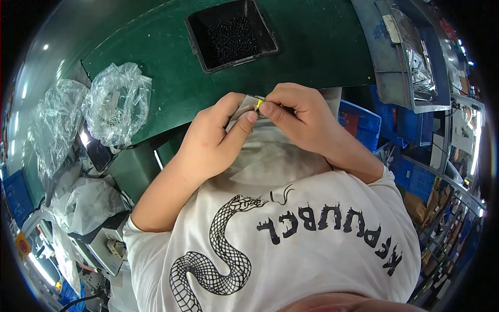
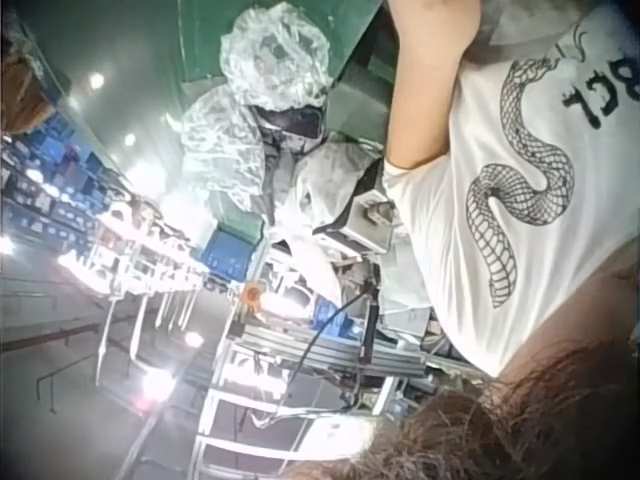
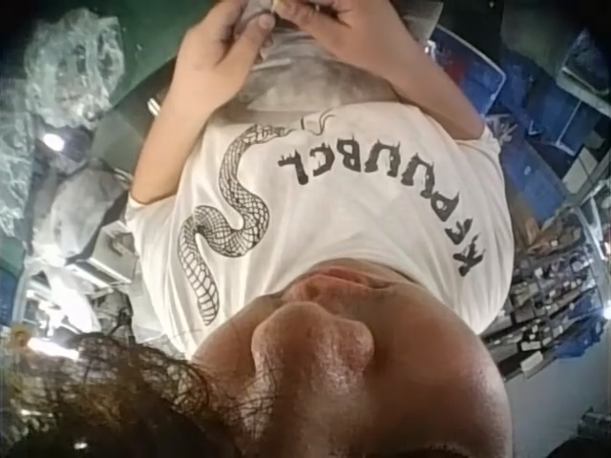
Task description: Apply yellow tape or labels to small rectangular electronic components at a factory workbench.
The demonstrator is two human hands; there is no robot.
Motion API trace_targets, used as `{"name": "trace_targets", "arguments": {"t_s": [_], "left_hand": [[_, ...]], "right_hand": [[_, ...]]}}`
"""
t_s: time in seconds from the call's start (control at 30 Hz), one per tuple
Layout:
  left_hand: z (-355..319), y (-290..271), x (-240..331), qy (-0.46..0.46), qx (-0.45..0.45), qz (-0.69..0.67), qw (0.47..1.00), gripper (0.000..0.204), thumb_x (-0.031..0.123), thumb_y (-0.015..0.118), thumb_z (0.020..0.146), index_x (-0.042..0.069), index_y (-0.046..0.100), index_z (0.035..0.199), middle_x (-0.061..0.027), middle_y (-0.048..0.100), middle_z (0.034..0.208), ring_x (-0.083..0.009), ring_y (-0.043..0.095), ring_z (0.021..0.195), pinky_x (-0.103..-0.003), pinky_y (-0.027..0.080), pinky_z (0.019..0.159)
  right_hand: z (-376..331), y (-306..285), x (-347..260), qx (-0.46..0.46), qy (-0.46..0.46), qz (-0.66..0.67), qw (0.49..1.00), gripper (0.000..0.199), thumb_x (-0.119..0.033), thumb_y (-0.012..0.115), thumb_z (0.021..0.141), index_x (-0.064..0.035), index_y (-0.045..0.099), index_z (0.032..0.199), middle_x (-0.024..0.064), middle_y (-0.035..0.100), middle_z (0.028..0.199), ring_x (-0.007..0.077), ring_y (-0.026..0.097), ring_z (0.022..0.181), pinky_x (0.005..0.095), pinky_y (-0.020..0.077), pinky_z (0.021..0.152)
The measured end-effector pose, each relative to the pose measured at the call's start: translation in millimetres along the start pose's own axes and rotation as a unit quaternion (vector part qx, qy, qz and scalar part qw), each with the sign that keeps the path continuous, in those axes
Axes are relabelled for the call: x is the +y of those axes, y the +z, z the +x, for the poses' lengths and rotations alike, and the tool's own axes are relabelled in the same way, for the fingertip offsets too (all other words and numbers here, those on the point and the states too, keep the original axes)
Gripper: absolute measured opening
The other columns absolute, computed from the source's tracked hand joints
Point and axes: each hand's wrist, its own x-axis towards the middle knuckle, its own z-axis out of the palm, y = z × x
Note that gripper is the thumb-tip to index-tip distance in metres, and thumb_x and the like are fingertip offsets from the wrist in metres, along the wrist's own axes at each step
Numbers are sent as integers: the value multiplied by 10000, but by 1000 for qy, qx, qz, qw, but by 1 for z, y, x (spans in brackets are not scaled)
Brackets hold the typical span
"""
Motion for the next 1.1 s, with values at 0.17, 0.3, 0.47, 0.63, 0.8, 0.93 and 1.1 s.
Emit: {"name": "trace_targets", "arguments": {"t_s": [0.17,0.3,0.47,0.63,0.8,0.93,1.1], "left_hand": [[0,1,-1,-6,9,8,1000,163,119,606,969,6,597,1086,-103,639,776,-179,596,669,-298,480,635],[0,2,-2,3,7,11,1000,156,117,605,969,8,598,1081,-107,638,774,-181,594,668,-299,478,630],[1,0,2,85,13,102,991,193,105,666,913,10,601,1067,-104,647,774,-194,608,646,-305,487,614],[-1,4,3,13,16,131,991,330,98,714,857,9,546,1126,-120,643,758,-208,629,604,-312,476,554],[-2,10,-5,45,61,106,992,462,74,722,839,-2,460,1212,-126,618,728,-206,595,556,-324,452,511],[-1,10,-18,132,105,104,980,469,61,709,848,-3,448,1232,-116,616,754,-218,585,564,-324,448,516],[4,0,-18,108,76,156,979,457,26,654,889,-10,434,1288,-131,660,851,-217,630,643,-313,488,584]], "right_hand": [[-1,0,-1,6,13,12,1000,159,-136,648,955,2,670,881,52,537,699,159,486,644,303,383,583],[-2,0,0,3,6,6,1000,170,-146,645,959,3,669,880,50,540,705,154,489,644,301,385,583],[-3,1,1,1,36,15,999,195,-168,644,967,5,671,883,50,542,709,144,491,641,295,388,582],[-4,5,0,-1,95,74,993,204,-173,636,980,24,684,1003,16,581,740,74,489,661,254,390,588],[-5,3,2,-11,87,97,991,294,-163,626,987,-6,616,1235,-1,564,730,45,468,648,228,389,586],[-5,-1,-1,-19,93,68,993,399,-146,614,989,-21,523,1358,-3,544,739,33,463,647,217,385,587],[-12,-1,4,23,22,61,998,388,-115,633,966,-22,537,1329,8,556,753,52,477,634,237,385,562]]}}
